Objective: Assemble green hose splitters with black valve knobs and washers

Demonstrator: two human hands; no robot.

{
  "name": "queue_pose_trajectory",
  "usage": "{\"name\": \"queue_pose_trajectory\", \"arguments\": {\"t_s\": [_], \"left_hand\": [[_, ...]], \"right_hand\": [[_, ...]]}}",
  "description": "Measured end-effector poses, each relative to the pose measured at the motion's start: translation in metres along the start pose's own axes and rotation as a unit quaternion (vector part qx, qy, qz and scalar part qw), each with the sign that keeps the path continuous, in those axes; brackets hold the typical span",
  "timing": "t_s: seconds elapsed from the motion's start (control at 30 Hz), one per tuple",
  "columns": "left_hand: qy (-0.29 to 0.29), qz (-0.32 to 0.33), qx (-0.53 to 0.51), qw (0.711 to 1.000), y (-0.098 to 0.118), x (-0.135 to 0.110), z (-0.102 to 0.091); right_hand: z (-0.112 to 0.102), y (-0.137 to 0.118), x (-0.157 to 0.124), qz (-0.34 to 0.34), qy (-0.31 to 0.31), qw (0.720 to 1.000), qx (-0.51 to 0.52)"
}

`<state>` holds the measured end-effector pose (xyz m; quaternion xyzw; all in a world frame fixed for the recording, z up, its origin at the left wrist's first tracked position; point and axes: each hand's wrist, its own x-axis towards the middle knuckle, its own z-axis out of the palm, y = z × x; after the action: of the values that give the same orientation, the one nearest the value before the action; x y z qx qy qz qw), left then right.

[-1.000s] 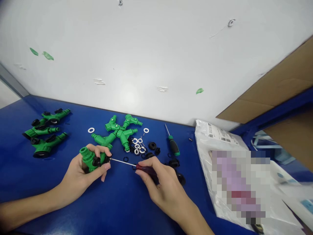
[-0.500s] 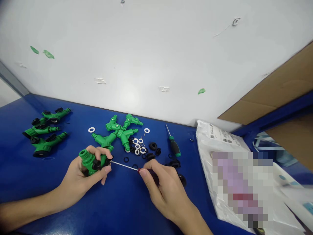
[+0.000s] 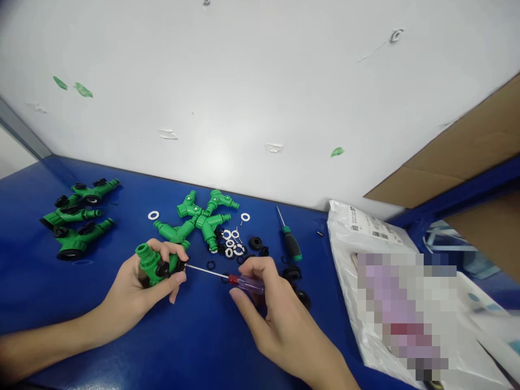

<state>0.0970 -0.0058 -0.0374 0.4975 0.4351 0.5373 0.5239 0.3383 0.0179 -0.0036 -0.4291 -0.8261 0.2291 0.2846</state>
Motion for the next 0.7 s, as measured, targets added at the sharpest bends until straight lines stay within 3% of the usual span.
{"name": "queue_pose_trajectory", "arguments": {"t_s": [0.17,0.27,0.37,0.53,0.7], "left_hand": [[-0.011,0.001,-0.002,1.0,0.0003,-0.0029,0.0002],[-0.012,-0.007,-0.002,1.0,0.0004,-0.0038,0.0009],[-0.008,-0.01,-0.003,1.0,0.0006,-0.0019,0.0016],[-0.009,-0.012,-0.002,1.0,0.0017,-0.0005,0.0016],[0.0,-0.018,0.003,1.0,0.0013,-0.0009,0.0005]], "right_hand": [[0.0002,-0.0003,0.0005,-0.03,0.021,0.999,-0.023],[-0.001,0.0,-0.0008,-0.009,-0.016,0.999,-0.043],[-0.0017,0.0012,-0.0031,0.022,-0.015,0.999,-0.021],[-0.002,-0.0008,0.0009,-0.019,0.001,0.999,-0.027],[0.0004,-0.0017,0.0007,0.02,-0.033,0.999,-0.025]]}}
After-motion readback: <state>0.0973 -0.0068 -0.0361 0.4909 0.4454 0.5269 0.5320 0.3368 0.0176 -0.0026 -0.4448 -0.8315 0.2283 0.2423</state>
